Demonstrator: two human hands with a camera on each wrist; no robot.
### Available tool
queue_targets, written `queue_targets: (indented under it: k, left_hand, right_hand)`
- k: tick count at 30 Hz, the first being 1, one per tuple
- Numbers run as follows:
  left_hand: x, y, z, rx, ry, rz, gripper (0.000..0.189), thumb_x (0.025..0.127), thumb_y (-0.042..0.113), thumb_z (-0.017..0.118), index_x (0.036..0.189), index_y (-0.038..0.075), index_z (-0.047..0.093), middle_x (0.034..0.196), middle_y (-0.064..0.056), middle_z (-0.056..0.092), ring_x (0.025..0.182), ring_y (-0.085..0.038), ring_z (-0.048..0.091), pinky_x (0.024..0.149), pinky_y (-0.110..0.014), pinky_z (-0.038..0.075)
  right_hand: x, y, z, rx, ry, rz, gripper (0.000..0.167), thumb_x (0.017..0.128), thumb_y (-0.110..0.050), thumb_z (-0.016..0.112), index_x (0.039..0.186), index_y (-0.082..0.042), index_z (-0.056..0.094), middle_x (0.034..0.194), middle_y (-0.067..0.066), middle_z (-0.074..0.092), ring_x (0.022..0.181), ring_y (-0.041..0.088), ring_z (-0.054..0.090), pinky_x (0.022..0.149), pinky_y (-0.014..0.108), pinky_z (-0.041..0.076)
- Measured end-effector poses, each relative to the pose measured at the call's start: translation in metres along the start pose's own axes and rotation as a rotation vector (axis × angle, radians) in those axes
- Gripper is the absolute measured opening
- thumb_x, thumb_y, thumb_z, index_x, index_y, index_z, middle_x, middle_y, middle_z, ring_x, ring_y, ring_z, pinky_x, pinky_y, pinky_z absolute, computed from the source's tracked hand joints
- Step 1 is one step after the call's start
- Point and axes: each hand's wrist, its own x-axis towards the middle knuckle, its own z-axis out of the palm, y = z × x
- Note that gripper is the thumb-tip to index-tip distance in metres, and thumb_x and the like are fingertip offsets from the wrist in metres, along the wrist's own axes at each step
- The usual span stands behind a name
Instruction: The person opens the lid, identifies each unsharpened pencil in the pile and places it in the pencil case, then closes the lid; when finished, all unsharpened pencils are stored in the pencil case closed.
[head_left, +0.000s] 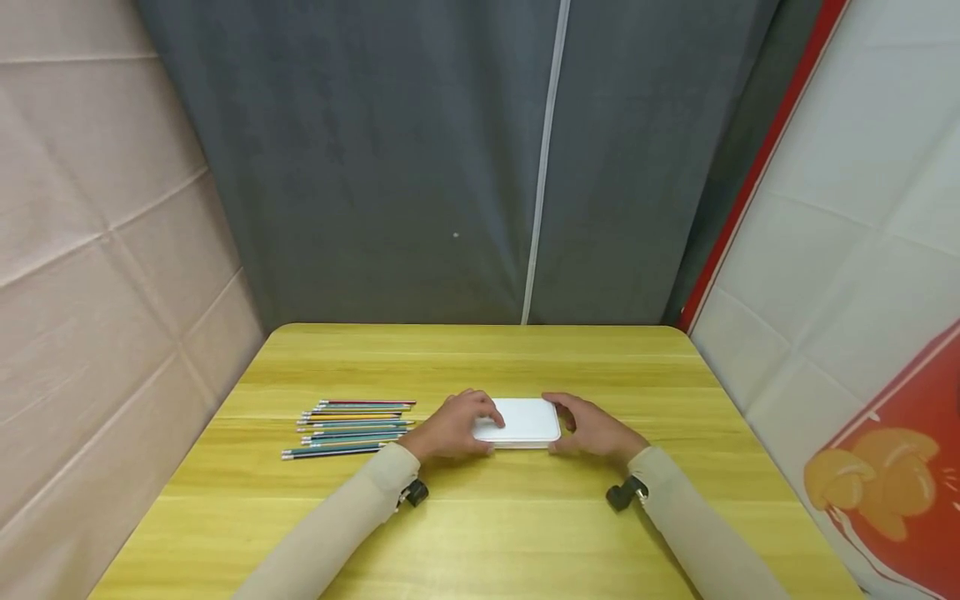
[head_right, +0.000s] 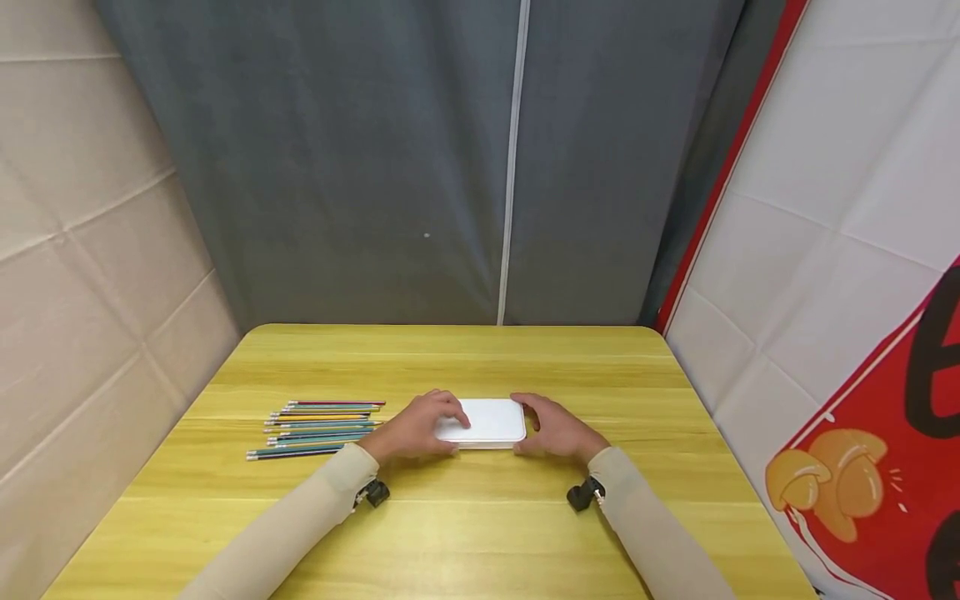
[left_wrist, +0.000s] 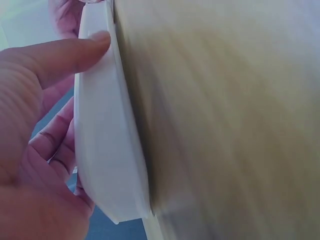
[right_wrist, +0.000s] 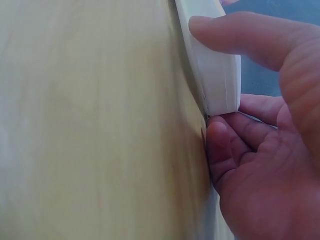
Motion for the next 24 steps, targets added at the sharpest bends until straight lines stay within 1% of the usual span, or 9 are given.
queue_targets:
  k: [3, 7, 13, 17, 20, 24]
  left_hand:
    - [0.000, 0.000, 0.001, 0.008, 0.005, -0.004, 0.031, 0.085, 0.032, 0.090, 0.113, 0.030, 0.076, 0.127, 0.007, 0.066, 0.128, -0.018, 0.055, 0.109, -0.047, 0.044]
    - [0.001, 0.001, 0.002, 0.034, 0.026, 0.013, 0.029, 0.086, 0.032, 0.089, 0.110, 0.030, 0.074, 0.125, 0.008, 0.066, 0.126, -0.016, 0.056, 0.109, -0.046, 0.045]
    - [0.002, 0.006, 0.001, 0.144, 0.043, 0.104, 0.030, 0.086, 0.035, 0.088, 0.110, 0.028, 0.072, 0.122, 0.008, 0.067, 0.117, -0.014, 0.058, 0.100, -0.038, 0.052]
    - [0.003, 0.010, 0.001, 0.206, 0.054, 0.150, 0.028, 0.088, 0.034, 0.086, 0.110, 0.025, 0.071, 0.121, 0.008, 0.069, 0.115, -0.014, 0.060, 0.099, -0.034, 0.054]
    - [0.004, 0.012, 0.001, 0.235, 0.056, 0.167, 0.027, 0.089, 0.033, 0.085, 0.110, 0.023, 0.071, 0.119, 0.007, 0.070, 0.114, -0.014, 0.062, 0.098, -0.032, 0.055]
    - [0.004, 0.013, 0.002, 0.300, 0.061, 0.179, 0.028, 0.089, 0.035, 0.083, 0.111, 0.023, 0.072, 0.116, 0.009, 0.071, 0.111, -0.012, 0.063, 0.092, -0.029, 0.057]
  right_hand:
    - [0.001, 0.000, 0.001, 0.017, 0.005, 0.010, 0.098, 0.080, -0.033, 0.094, 0.162, -0.017, 0.042, 0.160, 0.012, 0.049, 0.139, 0.029, 0.052, 0.115, 0.052, 0.045]
    - [0.001, -0.001, 0.001, 0.040, 0.014, 0.008, 0.098, 0.080, -0.032, 0.095, 0.162, -0.017, 0.043, 0.161, 0.012, 0.049, 0.142, 0.031, 0.051, 0.116, 0.054, 0.044]
    - [0.000, -0.001, 0.002, 0.069, 0.010, 0.009, 0.098, 0.080, -0.029, 0.094, 0.162, -0.017, 0.042, 0.163, 0.010, 0.047, 0.147, 0.031, 0.048, 0.117, 0.053, 0.045]
    - [0.000, -0.002, 0.002, 0.057, 0.017, 0.004, 0.098, 0.080, -0.029, 0.094, 0.162, -0.017, 0.043, 0.160, 0.009, 0.049, 0.141, 0.028, 0.051, 0.115, 0.051, 0.046]
    - [-0.001, -0.003, 0.003, 0.044, 0.026, 0.004, 0.097, 0.079, -0.030, 0.095, 0.161, -0.017, 0.044, 0.155, 0.007, 0.053, 0.133, 0.025, 0.054, 0.111, 0.048, 0.048]
    - [-0.001, -0.004, 0.003, 0.036, 0.029, 0.012, 0.096, 0.078, -0.031, 0.096, 0.160, -0.016, 0.046, 0.148, 0.006, 0.057, 0.123, 0.024, 0.055, 0.107, 0.046, 0.049]
